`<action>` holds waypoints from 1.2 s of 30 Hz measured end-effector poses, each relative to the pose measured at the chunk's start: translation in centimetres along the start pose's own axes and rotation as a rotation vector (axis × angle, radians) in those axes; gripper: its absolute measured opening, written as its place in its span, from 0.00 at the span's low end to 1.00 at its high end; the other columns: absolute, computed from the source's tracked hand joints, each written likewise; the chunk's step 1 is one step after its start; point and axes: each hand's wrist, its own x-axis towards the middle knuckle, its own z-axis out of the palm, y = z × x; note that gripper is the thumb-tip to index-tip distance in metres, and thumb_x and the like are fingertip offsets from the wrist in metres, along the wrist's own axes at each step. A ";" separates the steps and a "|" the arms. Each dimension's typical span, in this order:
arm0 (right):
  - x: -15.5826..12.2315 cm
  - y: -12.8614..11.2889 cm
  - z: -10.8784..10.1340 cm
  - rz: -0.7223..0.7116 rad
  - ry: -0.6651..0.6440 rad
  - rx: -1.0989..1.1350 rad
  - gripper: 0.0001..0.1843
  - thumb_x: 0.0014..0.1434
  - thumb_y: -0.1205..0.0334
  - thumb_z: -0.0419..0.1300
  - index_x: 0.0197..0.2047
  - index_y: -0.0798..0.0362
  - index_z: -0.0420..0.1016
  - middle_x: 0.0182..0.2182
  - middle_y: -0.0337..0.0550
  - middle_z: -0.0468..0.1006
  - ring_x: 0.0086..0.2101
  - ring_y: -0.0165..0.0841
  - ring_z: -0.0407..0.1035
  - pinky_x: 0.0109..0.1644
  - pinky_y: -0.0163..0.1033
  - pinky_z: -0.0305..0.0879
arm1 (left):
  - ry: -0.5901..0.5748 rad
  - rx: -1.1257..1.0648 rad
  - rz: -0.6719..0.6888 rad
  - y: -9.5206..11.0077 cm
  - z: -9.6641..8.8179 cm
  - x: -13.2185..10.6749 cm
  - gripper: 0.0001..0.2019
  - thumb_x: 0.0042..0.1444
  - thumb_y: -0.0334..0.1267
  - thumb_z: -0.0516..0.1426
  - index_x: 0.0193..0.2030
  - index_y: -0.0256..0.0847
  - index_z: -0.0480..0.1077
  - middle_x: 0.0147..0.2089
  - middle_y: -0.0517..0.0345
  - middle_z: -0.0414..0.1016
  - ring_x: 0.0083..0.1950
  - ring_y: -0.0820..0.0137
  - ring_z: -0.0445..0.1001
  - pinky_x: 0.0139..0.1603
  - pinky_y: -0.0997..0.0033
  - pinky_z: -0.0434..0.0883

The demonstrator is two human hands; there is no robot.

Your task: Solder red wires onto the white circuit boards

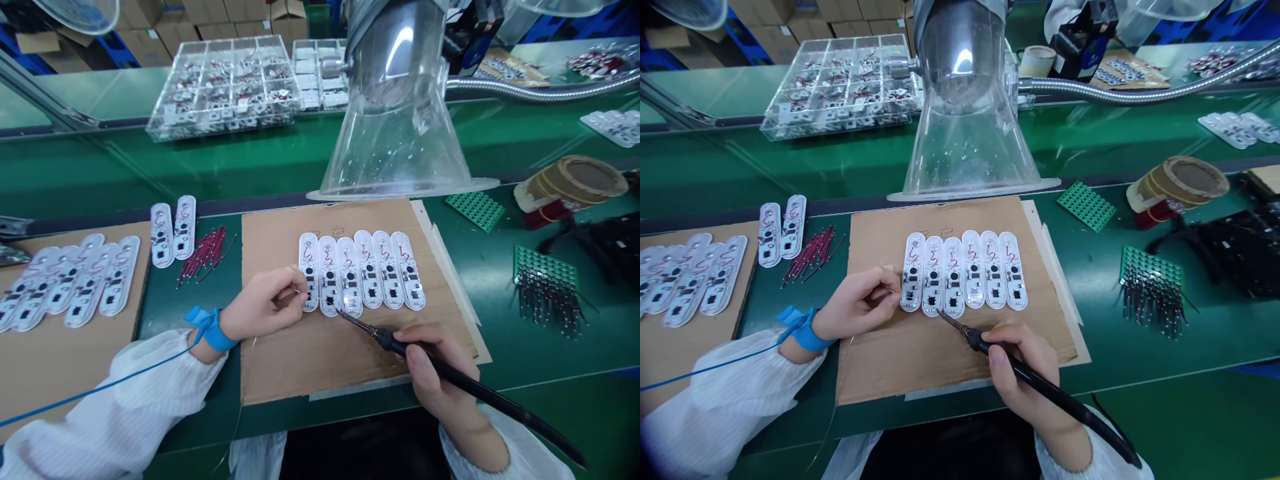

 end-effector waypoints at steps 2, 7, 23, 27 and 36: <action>0.0 0.0 0.0 0.000 -0.002 -0.004 0.04 0.74 0.61 0.63 0.50 0.45 0.79 0.38 0.38 0.81 0.33 0.31 0.77 0.35 0.33 0.76 | -0.007 -0.001 0.005 -0.1 0.1 0.0 0.06 0.66 0.26 0.55 0.41 0.43 0.66 0.28 0.72 0.56 0.25 0.79 0.54 0.27 0.79 0.56; -0.1 -0.1 -0.1 0.016 0.026 0.022 0.05 0.75 0.59 0.62 0.51 0.46 0.79 0.38 0.38 0.81 0.34 0.31 0.77 0.38 0.34 0.77 | 0.033 -0.019 0.010 -0.1 0.0 0.0 0.07 0.66 0.26 0.56 0.41 0.43 0.65 0.28 0.72 0.57 0.26 0.79 0.55 0.28 0.80 0.57; 0.2 -0.3 -0.1 0.012 0.009 -0.002 0.05 0.76 0.59 0.62 0.51 0.45 0.79 0.38 0.38 0.81 0.33 0.31 0.78 0.36 0.34 0.77 | -0.014 0.037 0.015 0.2 0.0 0.2 0.05 0.66 0.28 0.55 0.40 0.42 0.67 0.27 0.73 0.54 0.24 0.79 0.54 0.27 0.79 0.55; 0.3 -0.3 0.1 -0.001 -0.027 -0.017 0.05 0.75 0.60 0.62 0.51 0.45 0.79 0.38 0.38 0.82 0.32 0.31 0.78 0.35 0.34 0.77 | -0.033 0.045 0.008 0.2 -0.1 0.2 0.05 0.66 0.28 0.55 0.39 0.41 0.67 0.26 0.73 0.54 0.24 0.79 0.55 0.27 0.78 0.55; 0.5 -0.5 0.0 -0.028 -0.031 -0.039 0.05 0.75 0.58 0.62 0.51 0.45 0.80 0.37 0.39 0.83 0.32 0.32 0.79 0.34 0.35 0.78 | -0.034 0.055 -0.011 0.1 -0.1 0.0 0.05 0.65 0.28 0.55 0.39 0.41 0.68 0.27 0.71 0.56 0.24 0.79 0.55 0.27 0.78 0.55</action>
